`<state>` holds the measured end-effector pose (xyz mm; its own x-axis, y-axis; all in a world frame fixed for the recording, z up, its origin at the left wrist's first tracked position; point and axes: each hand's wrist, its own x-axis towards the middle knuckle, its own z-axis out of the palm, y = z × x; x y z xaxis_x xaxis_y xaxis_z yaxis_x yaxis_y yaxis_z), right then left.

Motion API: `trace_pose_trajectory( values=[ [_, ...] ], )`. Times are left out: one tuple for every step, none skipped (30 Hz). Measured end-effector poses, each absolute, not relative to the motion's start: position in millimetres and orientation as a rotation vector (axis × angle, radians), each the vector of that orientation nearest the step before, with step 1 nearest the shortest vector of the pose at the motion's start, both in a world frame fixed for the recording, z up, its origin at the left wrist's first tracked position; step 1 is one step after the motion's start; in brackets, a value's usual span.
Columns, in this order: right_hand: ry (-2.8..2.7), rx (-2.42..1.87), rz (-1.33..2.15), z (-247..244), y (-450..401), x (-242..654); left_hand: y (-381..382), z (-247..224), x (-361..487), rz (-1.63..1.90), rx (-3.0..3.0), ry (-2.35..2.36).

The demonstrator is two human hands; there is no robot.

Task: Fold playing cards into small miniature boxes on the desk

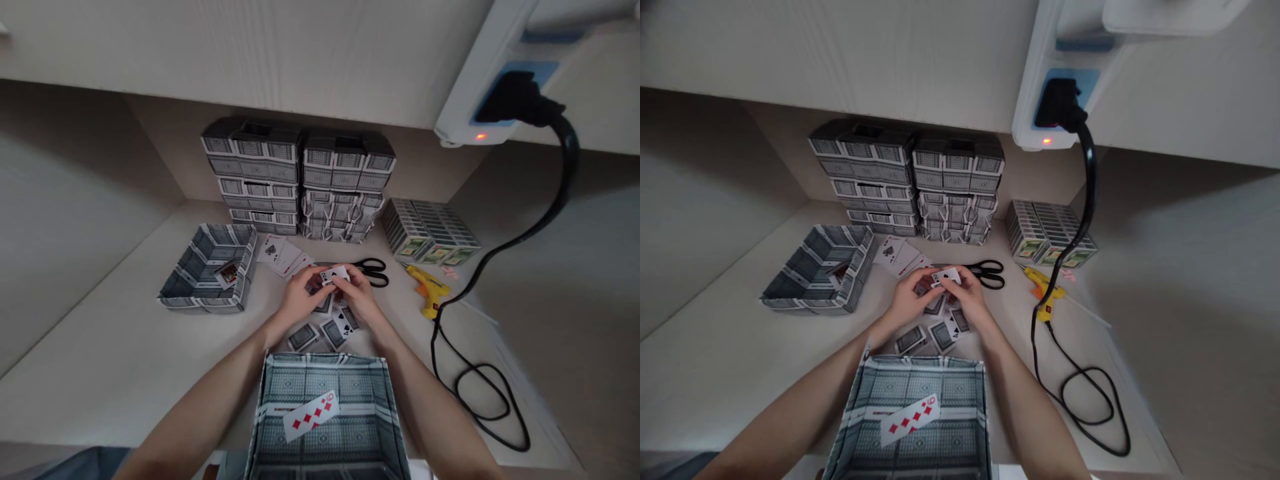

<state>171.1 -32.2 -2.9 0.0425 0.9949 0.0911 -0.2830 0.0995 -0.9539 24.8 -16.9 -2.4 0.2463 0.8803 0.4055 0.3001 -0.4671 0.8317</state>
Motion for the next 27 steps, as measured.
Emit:
trace_pose_trajectory(
  values=[
    [-1.018,-0.942,1.249,-3.0,-32.3,171.2,-17.2,-1.8,24.7,1.215,1.884,1.076],
    [-1.015,-0.939,1.256,-3.1,-32.2,171.2,-17.3,-1.2,24.6,1.222,1.863,1.078],
    [-1.012,-0.933,1.264,-3.3,-32.1,171.2,-17.1,-0.9,24.5,1.234,1.837,1.080],
    [-1.010,-0.927,1.270,-3.6,-31.9,171.2,-16.6,-0.9,24.4,1.247,1.805,1.079],
    [-1.009,-0.925,1.273,-3.9,-31.5,171.2,-15.8,-1.0,24.2,1.260,1.767,1.076],
    [-1.013,-0.927,1.269,-4.2,-31.1,171.3,-14.9,-1.2,24.1,1.274,1.722,1.068],
    [-1.019,-0.935,1.258,-4.5,-30.6,171.4,-13.8,-1.4,24.0,1.290,1.671,1.056],
    [-1.031,-0.950,1.245,-4.8,-30.2,171.5,-12.8,-1.6,23.9,1.306,1.615,1.043],
    [-1.043,-0.971,1.234,-5.2,-29.8,171.5,-11.8,-1.6,23.9,1.318,1.557,1.030],
    [-1.054,-0.992,1.229,-5.5,-29.5,171.5,-10.9,-1.4,23.7,1.327,1.500,1.014],
    [-1.062,-1.010,1.230,-5.8,-29.3,171.4,-10.2,-1.0,23.6,1.332,1.445,0.998],
    [-1.067,-1.022,1.233,-6.0,-29.2,171.3,-9.6,-0.5,23.4,1.331,1.397,0.982],
    [-1.069,-1.030,1.240,-6.2,-29.2,171.1,-9.1,0.2,23.1,1.322,1.358,0.965],
    [-1.070,-1.034,1.244,-6.3,-29.3,170.9,-8.7,0.9,22.9,1.307,1.329,0.948],
    [-1.070,-1.036,1.241,-6.3,-29.4,170.7,-8.4,1.6,22.6,1.289,1.305,0.932],
    [-1.071,-1.040,1.236,-6.1,-29.6,170.5,-8.2,2.1,22.5,1.270,1.284,0.920],
    [-1.071,-1.044,1.230,-5.9,-29.8,170.3,-8.0,2.5,22.5,1.251,1.269,0.911],
    [-1.068,-1.049,1.226,-5.6,-29.9,170.1,-7.9,2.6,22.6,1.232,1.259,0.902],
    [-1.063,-1.051,1.224,-5.3,-30.1,170.0,-7.8,2.5,22.8,1.216,1.257,0.897],
    [-1.056,-1.048,1.228,-5.1,-30.1,170.0,-7.7,2.1,23.1,1.206,1.266,0.902],
    [-1.047,-1.040,1.240,-5.0,-30.1,170.1,-7.7,1.4,23.4,1.200,1.290,0.920],
    [-1.033,-1.029,1.255,-5.1,-29.9,170.2,-7.8,0.6,23.6,1.195,1.332,0.949],
    [-1.017,-1.020,1.271,-5.5,-29.7,170.3,-7.8,-0.2,23.6,1.193,1.387,0.988],
    [-0.998,-1.013,1.285,-6.1,-29.3,170.5,-7.9,-1.0,23.4,1.191,1.453,1.030],
    [-0.976,-1.010,1.294,-6.9,-28.9,170.7,-7.9,-1.6,23.1,1.189,1.521,1.065],
    [-0.955,-1.012,1.299,-7.9,-28.3,170.8,-7.9,-2.1,22.6,1.185,1.585,1.085],
    [-0.939,-1.019,1.301,-9.0,-27.8,170.9,-7.7,-2.5,22.1,1.179,1.636,1.087]
  ],
)
